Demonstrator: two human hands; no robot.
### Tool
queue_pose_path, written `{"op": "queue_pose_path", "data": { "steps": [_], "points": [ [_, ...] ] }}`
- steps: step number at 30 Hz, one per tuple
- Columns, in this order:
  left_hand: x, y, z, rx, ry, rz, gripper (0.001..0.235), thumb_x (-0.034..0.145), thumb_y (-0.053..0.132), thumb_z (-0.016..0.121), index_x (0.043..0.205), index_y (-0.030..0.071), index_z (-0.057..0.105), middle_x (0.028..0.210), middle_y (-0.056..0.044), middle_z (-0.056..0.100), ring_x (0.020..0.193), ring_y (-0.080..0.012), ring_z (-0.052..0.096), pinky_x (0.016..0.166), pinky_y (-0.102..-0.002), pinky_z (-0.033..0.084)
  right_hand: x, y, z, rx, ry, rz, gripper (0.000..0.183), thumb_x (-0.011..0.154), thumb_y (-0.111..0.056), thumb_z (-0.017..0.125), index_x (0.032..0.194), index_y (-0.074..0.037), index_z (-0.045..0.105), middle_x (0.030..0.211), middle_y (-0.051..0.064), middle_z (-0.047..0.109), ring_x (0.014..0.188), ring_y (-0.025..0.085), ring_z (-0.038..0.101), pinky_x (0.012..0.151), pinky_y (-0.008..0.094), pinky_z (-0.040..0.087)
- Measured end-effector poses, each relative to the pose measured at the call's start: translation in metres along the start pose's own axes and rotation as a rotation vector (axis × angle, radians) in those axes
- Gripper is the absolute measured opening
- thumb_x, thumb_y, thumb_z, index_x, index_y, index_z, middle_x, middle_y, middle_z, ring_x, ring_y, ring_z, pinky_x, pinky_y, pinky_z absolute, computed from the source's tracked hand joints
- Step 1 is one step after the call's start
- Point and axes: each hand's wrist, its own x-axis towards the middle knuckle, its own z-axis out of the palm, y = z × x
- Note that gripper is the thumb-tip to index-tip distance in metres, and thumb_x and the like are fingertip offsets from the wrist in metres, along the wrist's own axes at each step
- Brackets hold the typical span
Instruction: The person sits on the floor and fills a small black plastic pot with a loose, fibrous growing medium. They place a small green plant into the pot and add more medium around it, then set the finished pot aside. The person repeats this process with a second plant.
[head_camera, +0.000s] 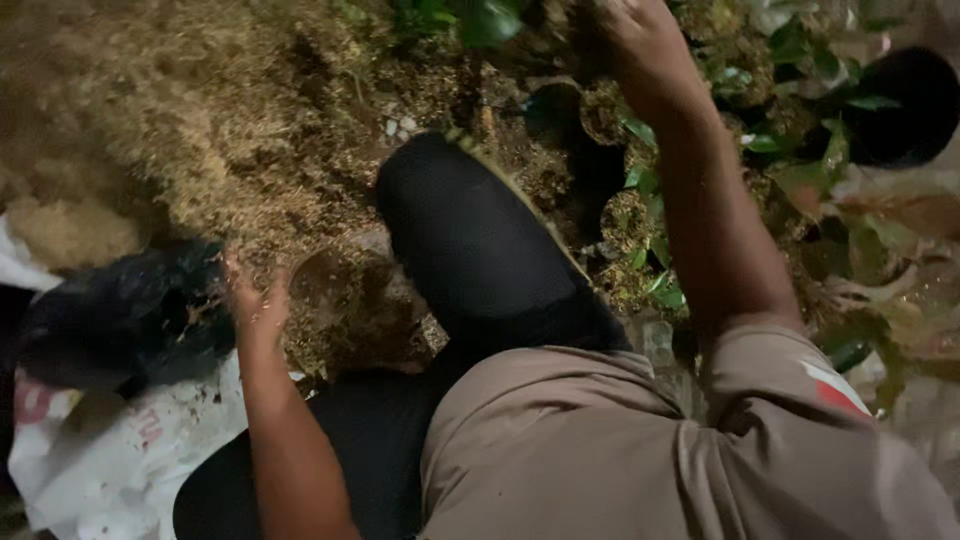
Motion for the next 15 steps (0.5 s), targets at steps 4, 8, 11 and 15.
{"op": "queue_pose_path", "data": {
  "steps": [4,8,11,15],
  "points": [
    [0.003,0.001,0.005,0.009,0.039,-0.041,0.073,0.100,0.032,0.071,0.161,0.016,0.033,0.161,-0.018,0.041,0.147,-0.0345,0.043,0.112,-0.050,0.043,-0.051,0.065,-0.023,-0.011,0.185,0.799,0.023,0.103,-0.027,0.056,0.101,-0.012,0.073,0.099,0.008,0.074,0.078,0.015,0.057,0.069,0.039,0.047],
    [0.007,-0.013,0.011,-0.020,0.028,-0.019,0.064,0.100,0.032,0.069,0.157,0.016,0.043,0.160,-0.015,0.043,0.144,-0.0331,0.045,0.109,-0.049,0.043,-0.114,0.172,0.013,0.338,0.400,0.934,0.032,0.104,-0.034,0.055,0.113,-0.006,0.069,0.095,0.009,0.068,0.074,0.019,0.056,0.066,0.040,0.047],
    [0.011,-0.027,0.013,0.015,0.023,0.042,0.061,0.100,0.029,0.069,0.154,0.012,0.048,0.158,-0.016,0.046,0.141,-0.0335,0.048,0.109,-0.047,0.044,-0.166,0.253,0.050,0.562,0.527,0.956,0.043,0.105,-0.039,0.055,0.123,-0.001,0.065,0.092,0.011,0.064,0.072,0.023,0.055,0.063,0.040,0.047],
    [0.015,-0.045,0.011,0.058,0.050,0.233,0.059,0.102,0.025,0.070,0.154,0.005,0.049,0.156,-0.019,0.050,0.140,-0.0347,0.052,0.112,-0.045,0.044,-0.200,0.322,0.077,-0.119,0.403,1.005,0.060,0.084,-0.044,0.070,0.124,0.000,0.061,0.093,0.009,0.064,0.077,0.022,0.059,0.066,0.039,0.053]
  ]
}}
